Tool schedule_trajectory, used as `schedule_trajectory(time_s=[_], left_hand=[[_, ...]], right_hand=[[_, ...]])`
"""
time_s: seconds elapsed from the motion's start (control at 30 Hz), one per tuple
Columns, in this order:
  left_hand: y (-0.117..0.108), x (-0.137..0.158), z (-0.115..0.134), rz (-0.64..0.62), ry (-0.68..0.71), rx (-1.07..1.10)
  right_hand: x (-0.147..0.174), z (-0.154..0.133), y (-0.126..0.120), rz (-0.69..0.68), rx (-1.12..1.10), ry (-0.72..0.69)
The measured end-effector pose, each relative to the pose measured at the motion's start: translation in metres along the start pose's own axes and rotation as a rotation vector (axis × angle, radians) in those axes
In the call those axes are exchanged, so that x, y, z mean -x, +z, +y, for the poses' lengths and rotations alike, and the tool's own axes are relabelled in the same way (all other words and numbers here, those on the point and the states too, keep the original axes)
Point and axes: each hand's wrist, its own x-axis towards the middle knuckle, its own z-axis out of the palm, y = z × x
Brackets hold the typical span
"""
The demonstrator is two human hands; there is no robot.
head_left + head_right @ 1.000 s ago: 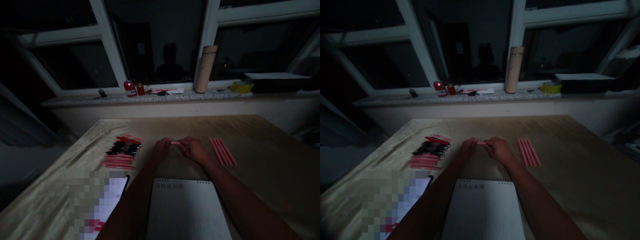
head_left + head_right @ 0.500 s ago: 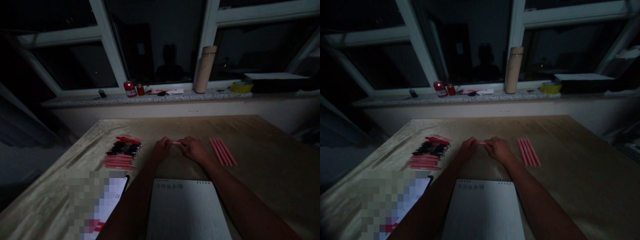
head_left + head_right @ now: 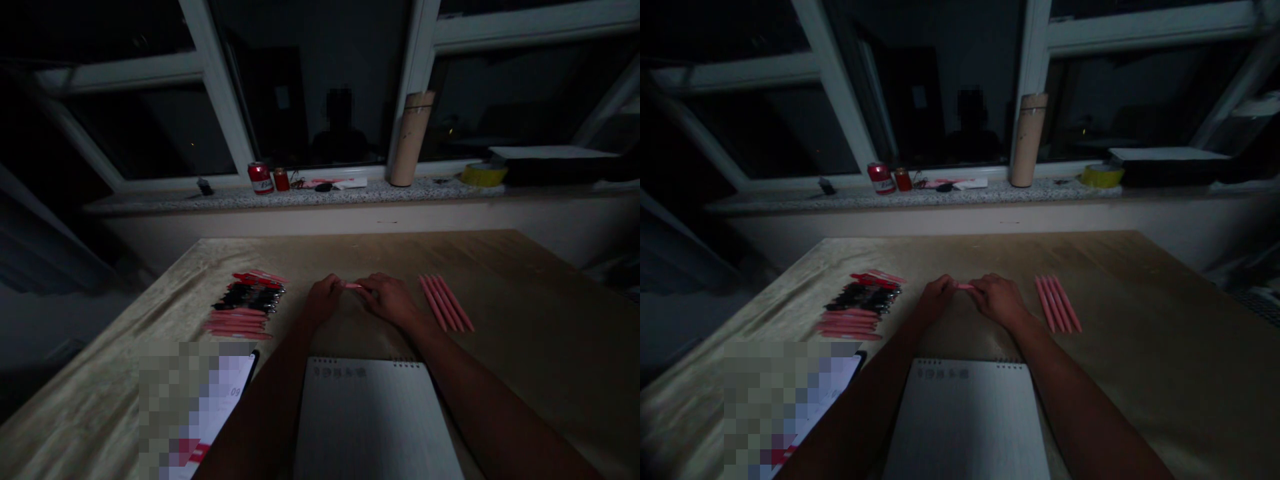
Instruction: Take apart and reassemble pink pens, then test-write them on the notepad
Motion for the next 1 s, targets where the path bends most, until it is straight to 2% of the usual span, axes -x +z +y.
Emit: schedule_trajectory(time_s=[0.63,1.0], left_hand=[[0.0013,-0.0005,0.0005,0.007,0.029,-0.054],[-0.0015,0.0012,0.0019,0.030,0.004,0.041]], right_hand=[[0.0002,-0.0018,-0.0004,-0.005,0.007,0.000],[0.0000,-0.0023,-0.0014,-0.005,-0.003,0.014]])
